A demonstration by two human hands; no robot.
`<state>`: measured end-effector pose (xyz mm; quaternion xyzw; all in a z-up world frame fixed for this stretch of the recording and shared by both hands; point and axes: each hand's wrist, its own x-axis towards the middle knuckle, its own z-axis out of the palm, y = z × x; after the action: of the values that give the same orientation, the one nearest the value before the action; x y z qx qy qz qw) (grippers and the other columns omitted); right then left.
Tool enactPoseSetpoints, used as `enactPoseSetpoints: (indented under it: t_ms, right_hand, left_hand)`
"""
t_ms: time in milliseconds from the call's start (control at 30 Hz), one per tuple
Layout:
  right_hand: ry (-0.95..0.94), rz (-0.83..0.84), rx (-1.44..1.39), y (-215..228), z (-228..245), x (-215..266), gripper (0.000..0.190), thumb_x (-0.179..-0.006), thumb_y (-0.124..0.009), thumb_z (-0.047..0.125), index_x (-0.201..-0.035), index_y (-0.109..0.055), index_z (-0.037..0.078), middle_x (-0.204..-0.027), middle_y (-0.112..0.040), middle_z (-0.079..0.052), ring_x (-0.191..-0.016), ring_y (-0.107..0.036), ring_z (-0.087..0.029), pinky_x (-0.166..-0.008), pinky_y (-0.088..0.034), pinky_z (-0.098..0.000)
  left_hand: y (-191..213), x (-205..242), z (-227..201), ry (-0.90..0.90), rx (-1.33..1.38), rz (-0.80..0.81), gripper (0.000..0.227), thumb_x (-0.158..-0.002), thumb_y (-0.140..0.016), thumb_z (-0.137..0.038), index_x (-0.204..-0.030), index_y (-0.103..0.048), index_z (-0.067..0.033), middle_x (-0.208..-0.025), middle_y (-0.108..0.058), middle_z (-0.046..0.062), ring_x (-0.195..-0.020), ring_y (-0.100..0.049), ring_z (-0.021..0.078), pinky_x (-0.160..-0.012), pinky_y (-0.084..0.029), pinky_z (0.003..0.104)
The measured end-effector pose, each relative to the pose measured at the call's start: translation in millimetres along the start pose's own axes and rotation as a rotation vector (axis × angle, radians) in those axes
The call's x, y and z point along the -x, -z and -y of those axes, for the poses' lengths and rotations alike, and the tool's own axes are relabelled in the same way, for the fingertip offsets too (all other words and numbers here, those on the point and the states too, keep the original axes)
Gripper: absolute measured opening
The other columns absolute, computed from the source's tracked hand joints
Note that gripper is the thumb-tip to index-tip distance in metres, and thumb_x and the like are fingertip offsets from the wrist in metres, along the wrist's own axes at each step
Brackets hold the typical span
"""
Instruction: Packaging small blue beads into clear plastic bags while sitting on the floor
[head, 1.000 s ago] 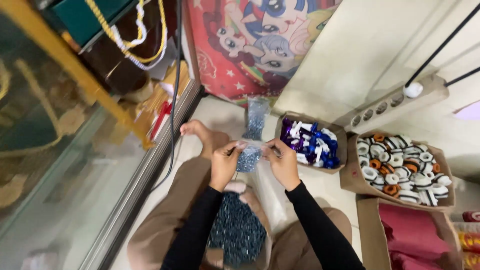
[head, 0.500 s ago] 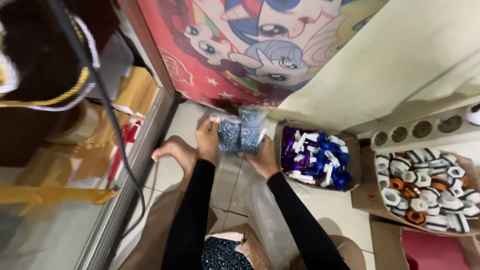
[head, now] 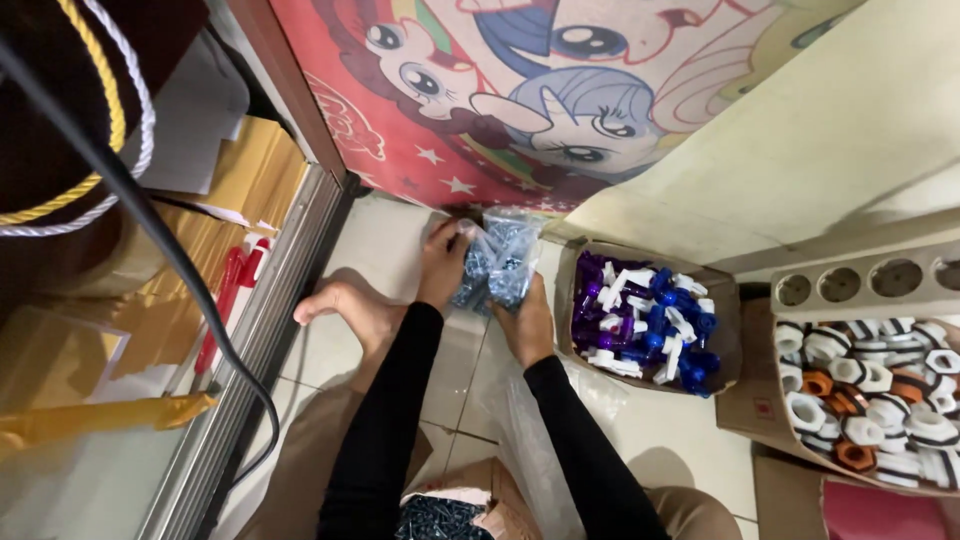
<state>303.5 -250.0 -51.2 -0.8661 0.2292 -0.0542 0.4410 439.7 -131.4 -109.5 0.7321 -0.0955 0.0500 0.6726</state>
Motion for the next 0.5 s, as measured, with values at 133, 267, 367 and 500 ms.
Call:
enactPoseSetpoints:
  t_ms: [133, 267, 367, 500]
  right_hand:
    - [0.129, 0.029, -0.05, -3.6, -23.1, -10.3, 0.084, -0.074, -0.09, 0.023, -0.139, -0.038, 0.012, -0.129, -0.053, -0.024, -0.127, -0.052, -0.048, -0.105, -0.049, -0.0552]
    - [0.163, 0.091, -0.163, 24.9, -3.0, 20.5, 0.106, -0.066, -0.093, 0.022, -0.149, -0.031, 0.0, -0.141, -0.041, -0.031, -0.137, -0.04, -0.053, -0.114, -0.041, -0.0547]
    - [0.122, 0.123, -0.191, 46.9, -3.6, 45.1, 0.098, -0.077, -0.086, 0.016, -0.152, -0.026, -0.002, -0.144, -0.036, -0.034, -0.136, -0.039, -0.056, -0.112, -0.043, -0.0574]
    - [0.143, 0.036, -0.122, 59.1, -54.7, 77.6, 0.064, -0.086, -0.077, 0.005, -0.141, -0.045, -0.002, -0.131, -0.05, -0.03, -0.124, -0.054, -0.054, -0.105, -0.05, -0.0557]
  left_hand:
    - [-10.2, 5.6, -1.8, -0.136, -0.06, -0.047, 0.019, -0.099, -0.068, -0.024, -0.112, -0.067, -0.0097, -0.105, -0.066, 0.017, -0.104, -0.065, 0.0342, -0.097, -0.051, 0.044]
    - [-3.3, 15.7, -21.9, -0.105, -0.016, -0.037, 0.051, -0.093, -0.073, -0.026, -0.134, -0.052, -0.0045, -0.122, -0.058, 0.021, -0.118, -0.056, 0.0384, -0.108, -0.043, 0.048]
    - [14.6, 44.7, -41.0, -0.036, -0.331, -0.153, 0.052, -0.086, -0.075, -0.021, -0.128, -0.048, -0.0062, -0.12, -0.054, 0.02, -0.117, -0.056, 0.0412, -0.106, -0.044, 0.05]
    - [27.3, 93.0, -92.4, 0.343, -0.865, 0.303, 0.036, -0.096, -0.054, -0.051, -0.115, -0.057, -0.0199, -0.104, -0.073, 0.009, -0.103, -0.072, 0.0325, -0.088, -0.056, 0.049]
